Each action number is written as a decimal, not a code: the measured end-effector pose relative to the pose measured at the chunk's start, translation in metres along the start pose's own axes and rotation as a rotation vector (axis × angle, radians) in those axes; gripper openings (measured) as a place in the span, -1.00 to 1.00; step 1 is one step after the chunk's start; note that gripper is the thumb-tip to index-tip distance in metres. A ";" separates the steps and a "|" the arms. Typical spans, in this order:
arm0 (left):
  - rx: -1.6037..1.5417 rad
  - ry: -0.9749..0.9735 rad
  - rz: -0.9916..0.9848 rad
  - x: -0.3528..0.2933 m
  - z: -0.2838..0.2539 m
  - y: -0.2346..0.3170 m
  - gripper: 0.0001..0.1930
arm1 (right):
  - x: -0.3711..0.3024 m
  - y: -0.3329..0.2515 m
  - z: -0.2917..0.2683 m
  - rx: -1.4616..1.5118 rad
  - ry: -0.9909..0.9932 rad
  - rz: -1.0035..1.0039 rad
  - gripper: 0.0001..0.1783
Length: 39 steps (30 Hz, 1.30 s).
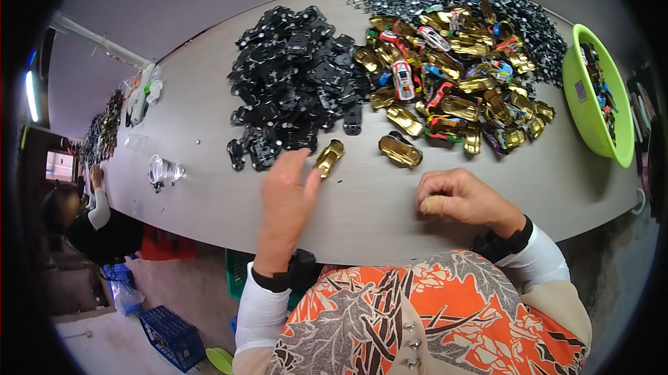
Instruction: The person assembles small toy cars by hand, repeatedly picking up black chassis and gold car bodies from piles on a table, fitting them together, and placing the completed units aside. The process is continuous and repetitive throughout the clip.
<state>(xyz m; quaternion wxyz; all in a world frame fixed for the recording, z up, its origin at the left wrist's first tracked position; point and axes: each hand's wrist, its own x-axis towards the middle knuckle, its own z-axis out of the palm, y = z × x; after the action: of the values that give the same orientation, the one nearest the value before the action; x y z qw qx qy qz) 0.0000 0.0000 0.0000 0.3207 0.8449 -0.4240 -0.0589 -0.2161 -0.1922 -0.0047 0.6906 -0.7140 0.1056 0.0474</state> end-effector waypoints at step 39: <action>-0.466 -0.293 0.127 -0.001 0.017 0.044 -0.57 | 0.047 -0.013 0.008 0.677 0.115 -0.078 -0.65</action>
<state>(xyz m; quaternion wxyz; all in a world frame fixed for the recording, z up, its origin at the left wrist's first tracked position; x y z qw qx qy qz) -0.0366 -0.0271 0.0127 0.4448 0.7025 -0.4930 -0.2563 -0.1673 -0.1878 -0.0022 0.8825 -0.4493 0.1269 -0.0571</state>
